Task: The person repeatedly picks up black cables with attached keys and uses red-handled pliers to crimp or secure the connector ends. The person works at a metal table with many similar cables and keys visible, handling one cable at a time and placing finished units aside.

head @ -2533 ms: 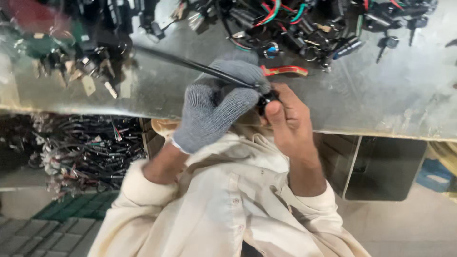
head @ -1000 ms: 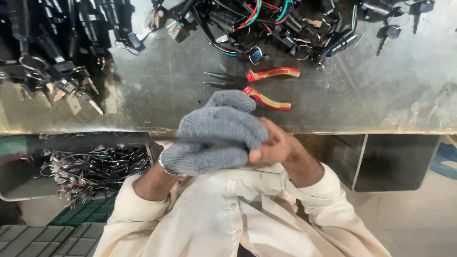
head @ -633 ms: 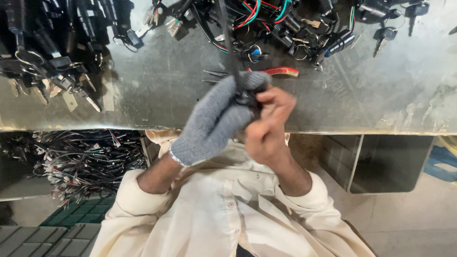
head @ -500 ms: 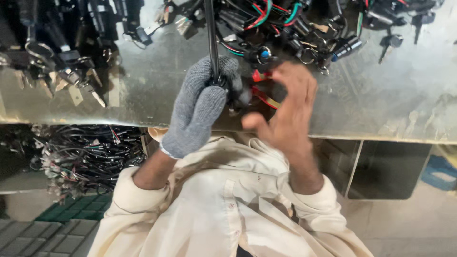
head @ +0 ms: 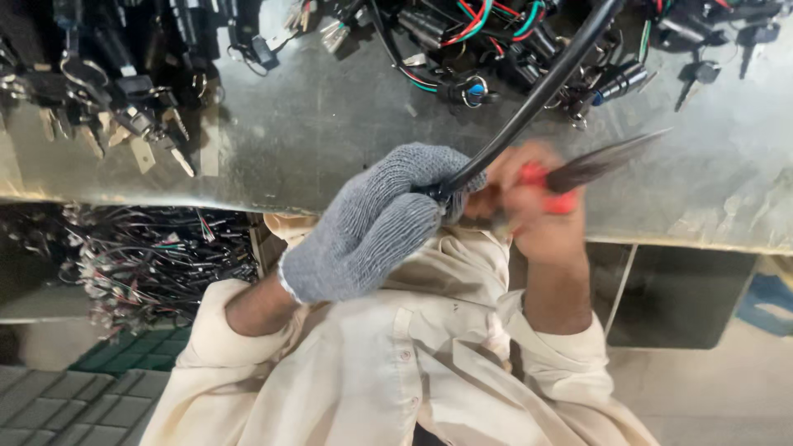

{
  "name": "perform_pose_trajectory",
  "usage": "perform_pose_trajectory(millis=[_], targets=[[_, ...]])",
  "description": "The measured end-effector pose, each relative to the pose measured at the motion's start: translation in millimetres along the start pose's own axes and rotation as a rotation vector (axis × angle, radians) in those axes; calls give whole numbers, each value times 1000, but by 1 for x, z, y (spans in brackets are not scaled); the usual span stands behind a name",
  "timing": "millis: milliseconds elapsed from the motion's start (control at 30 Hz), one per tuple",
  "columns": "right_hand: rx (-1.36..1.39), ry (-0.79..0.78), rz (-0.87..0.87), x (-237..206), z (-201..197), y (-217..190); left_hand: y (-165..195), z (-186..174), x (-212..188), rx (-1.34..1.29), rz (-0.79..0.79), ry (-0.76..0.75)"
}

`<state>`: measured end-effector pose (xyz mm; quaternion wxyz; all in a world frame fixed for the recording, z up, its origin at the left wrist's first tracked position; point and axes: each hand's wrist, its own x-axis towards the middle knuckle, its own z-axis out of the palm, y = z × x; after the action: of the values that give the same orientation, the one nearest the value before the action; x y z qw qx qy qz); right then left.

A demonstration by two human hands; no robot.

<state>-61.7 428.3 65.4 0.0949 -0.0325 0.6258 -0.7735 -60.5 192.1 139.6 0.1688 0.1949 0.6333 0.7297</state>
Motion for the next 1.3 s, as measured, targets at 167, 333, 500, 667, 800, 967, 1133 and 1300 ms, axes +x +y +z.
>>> perform_pose_trajectory(millis=[167, 333, 500, 667, 800, 967, 1133, 1300], targets=[[-974, -25, -464, 3, 15, -18, 9, 16, -14, 87, -22, 66], [-1108, -90, -437, 17, 19, -33, 22, 15, -21, -10, -165, 104], [-902, -136, -582, 26, 21, -26, 31, 8, -13, 65, -290, -78], [-987, -45, -443, 7, 21, -25, 21, 16, -7, 475, 21, 135], [-1036, -47, -347, -4, 22, -32, 3, 24, -8, 563, 93, 214], [-1078, -37, -320, -2, 23, -37, -10, 30, -16, 594, 33, 207], [-1048, -71, -345, -3, 20, -37, -12, 31, -18, 590, 54, 198], [-1114, 37, -319, -13, 18, -33, -12, 32, -14, 692, 111, 133]])
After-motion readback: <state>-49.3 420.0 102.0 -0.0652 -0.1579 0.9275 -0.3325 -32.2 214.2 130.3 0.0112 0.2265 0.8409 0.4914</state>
